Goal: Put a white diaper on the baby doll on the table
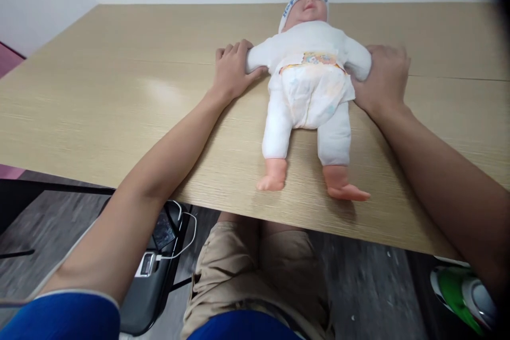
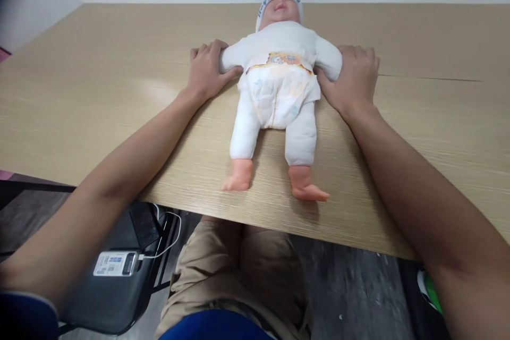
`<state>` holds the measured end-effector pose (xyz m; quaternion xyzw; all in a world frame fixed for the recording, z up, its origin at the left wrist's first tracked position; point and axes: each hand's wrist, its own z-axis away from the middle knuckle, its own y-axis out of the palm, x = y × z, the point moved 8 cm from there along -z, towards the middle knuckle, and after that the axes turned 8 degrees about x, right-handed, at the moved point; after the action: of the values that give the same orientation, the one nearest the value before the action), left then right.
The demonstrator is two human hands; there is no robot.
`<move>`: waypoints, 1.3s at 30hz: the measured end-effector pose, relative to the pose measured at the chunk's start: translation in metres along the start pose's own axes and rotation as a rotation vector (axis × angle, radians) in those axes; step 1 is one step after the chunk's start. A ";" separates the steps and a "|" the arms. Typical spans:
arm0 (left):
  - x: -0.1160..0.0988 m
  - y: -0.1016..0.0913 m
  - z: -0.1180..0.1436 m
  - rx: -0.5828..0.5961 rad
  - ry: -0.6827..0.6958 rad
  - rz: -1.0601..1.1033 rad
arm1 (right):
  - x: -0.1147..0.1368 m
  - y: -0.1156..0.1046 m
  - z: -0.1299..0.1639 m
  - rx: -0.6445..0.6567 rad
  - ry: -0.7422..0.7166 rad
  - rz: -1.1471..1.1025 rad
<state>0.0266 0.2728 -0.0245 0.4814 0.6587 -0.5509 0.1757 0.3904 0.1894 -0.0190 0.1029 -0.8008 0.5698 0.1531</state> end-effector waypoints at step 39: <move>-0.190 0.009 0.578 0.248 -0.582 0.088 | 0.069 -0.061 0.409 0.430 -0.252 -0.623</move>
<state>-0.0481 -0.3290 -0.0760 0.3494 0.4872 -0.7334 0.3205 0.2941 -0.2159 -0.0638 0.4395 -0.6062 0.6338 0.1942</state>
